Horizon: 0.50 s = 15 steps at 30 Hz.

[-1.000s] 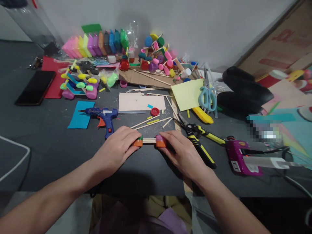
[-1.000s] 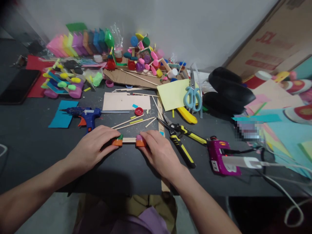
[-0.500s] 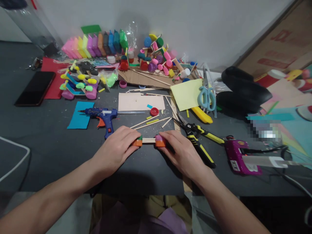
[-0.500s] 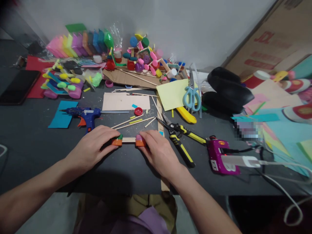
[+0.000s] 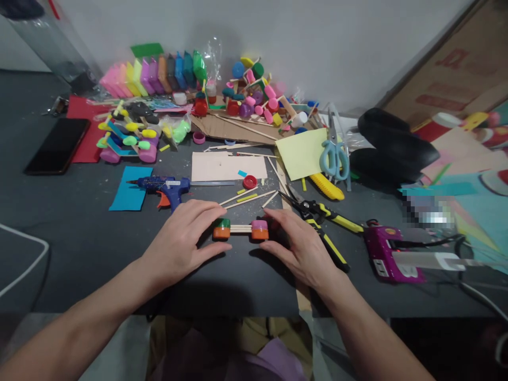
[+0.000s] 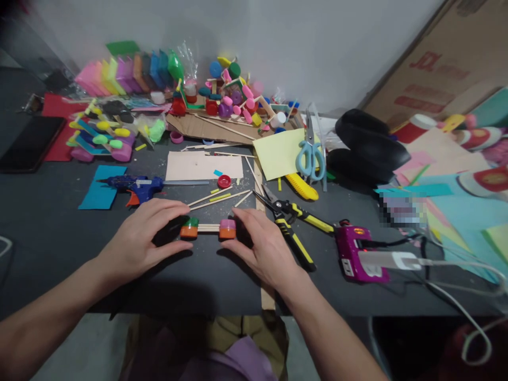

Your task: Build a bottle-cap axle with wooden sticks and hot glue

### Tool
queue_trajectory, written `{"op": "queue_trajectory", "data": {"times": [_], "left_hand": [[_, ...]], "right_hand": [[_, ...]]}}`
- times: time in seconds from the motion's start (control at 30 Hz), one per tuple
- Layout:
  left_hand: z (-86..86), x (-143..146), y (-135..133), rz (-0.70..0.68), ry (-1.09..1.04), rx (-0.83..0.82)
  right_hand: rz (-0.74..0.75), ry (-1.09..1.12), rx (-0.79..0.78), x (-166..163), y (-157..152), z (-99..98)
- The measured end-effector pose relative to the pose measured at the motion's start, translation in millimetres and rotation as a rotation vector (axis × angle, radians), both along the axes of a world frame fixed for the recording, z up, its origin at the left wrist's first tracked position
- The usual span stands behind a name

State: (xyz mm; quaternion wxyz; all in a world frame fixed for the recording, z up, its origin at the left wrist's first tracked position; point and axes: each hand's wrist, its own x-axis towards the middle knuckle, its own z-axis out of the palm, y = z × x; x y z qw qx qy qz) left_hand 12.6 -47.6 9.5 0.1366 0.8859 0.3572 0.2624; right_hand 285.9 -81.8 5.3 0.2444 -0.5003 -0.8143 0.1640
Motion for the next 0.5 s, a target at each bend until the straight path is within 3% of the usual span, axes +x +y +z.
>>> {"op": "queue_trajectory", "data": {"times": [0.23,0.5], "left_hand": [[5.8,-4.4,0.3,-0.023,0.047,0.015],[14.3,-3.2,-2.1,0.037,-0.195,0.136]], "right_hand": [[-0.005,0.029,0.031,2.0,-0.9,-0.3],[-0.084,0.132,0.174,1.6,-4.2,2.8]]}}
